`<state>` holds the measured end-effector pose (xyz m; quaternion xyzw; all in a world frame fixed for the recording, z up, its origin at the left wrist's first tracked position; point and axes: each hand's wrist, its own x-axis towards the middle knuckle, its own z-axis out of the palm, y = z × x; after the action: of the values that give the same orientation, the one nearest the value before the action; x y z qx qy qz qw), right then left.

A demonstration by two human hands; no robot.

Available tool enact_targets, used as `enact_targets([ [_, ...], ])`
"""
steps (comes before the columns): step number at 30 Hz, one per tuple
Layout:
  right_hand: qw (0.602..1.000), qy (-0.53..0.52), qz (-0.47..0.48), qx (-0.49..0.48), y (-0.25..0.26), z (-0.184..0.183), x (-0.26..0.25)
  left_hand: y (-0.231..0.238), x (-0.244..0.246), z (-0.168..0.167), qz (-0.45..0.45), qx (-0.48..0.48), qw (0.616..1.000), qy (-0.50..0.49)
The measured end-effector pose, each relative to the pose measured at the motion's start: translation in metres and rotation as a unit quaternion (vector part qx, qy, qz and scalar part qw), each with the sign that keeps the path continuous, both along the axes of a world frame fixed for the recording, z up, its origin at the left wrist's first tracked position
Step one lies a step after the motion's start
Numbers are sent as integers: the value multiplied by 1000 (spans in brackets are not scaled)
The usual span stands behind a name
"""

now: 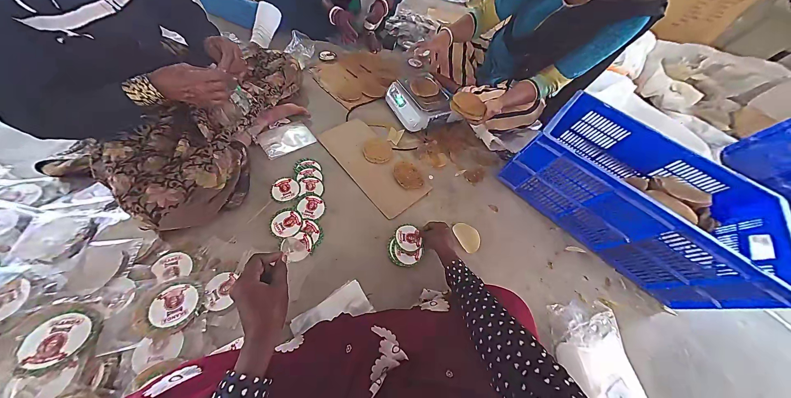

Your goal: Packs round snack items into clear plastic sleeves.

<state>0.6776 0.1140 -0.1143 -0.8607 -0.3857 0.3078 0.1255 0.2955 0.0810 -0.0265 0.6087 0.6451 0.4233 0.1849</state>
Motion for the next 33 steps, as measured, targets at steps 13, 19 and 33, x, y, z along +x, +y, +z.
enact_targets([
  [13, 989, 23, -36, 140, 41, 21, 20, -2, 0, -7, 5, -21, 1000, -10],
  [19, 994, -43, -2, 104, 99, 34, 45, 4, 1, -17, -9, -48, 998, -46],
  [33, 958, -102, 261, -67, 193, 93, 24, 14, 5, -29, -32, -90, 992, -85],
])
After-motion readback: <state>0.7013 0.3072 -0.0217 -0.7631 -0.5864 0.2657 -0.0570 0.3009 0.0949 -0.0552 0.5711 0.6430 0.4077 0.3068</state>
